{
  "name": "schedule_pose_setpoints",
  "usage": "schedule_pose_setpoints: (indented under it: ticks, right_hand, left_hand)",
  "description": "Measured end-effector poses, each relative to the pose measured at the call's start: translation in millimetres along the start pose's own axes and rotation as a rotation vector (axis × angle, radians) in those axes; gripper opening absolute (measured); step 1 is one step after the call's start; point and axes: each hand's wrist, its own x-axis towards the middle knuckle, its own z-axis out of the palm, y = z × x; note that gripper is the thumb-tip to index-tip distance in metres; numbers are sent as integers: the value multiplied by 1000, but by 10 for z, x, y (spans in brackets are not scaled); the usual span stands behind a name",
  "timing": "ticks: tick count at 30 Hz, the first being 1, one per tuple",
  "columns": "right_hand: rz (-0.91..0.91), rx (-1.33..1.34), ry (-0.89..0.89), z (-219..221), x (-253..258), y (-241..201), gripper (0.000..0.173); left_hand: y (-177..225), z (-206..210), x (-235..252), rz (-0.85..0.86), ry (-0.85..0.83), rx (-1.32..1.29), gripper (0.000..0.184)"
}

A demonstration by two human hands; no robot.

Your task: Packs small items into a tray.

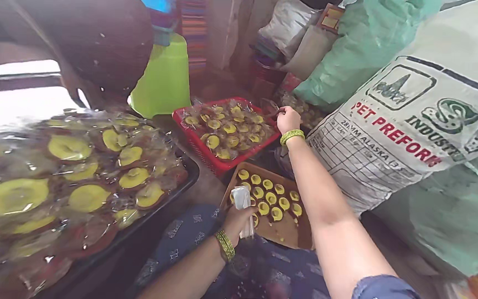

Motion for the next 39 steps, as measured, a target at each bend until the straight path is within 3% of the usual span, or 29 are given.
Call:
schedule_pose_setpoints:
  ticks: [6,9,13,15,18,22,24,26,29,33,36,39]
  right_hand:
    - [-127,-12,-289,241,-696,141,25]
    - [-220,-18,-505,174,-1273,358,30]
    - [-445,83,-600,-22,-2121,786,25]
    - [-643,91,-622,-64,-2490,1014,24]
    - [-901,-56,-563,-53,-2914,1222,26]
    - [-1000,-168,-317,64,-3187,1388,24]
    - [-948,-114,-277,91,-3243,1424,22]
    - [-773,51,-298,119,-3263,1452,17]
    - [-321,438,-416,142,-3216,1487,11]
    - [301,854,-608,42,-3083,1509,19]
    - [441,985,-646,62,-3061,1584,20]
    - [343,989,-628,102,-3099,1584,23]
  left_hand:
    - [13,-21,5,-2,-62,-121,44]
    - [4,-1,5,-11,-55,-148,42]
    - [29,26,11,-39,-32,-206,36]
    - [37,31,-19,-75,-41,-212,31]
    - [9,38,-47,-77,-50,-175,39]
    - [-68,117,-75,-70,-41,-191,39]
    - [-81,123,-84,-89,-42,-181,34]
    - [-103,121,-84,-76,-38,-157,31]
    - [-155,118,-78,-33,-56,-131,25]
    - [-121,135,-101,-29,-115,-94,15]
    - [-128,135,-112,16,-209,-112,14]
    - [-144,125,-91,43,-235,-140,15]
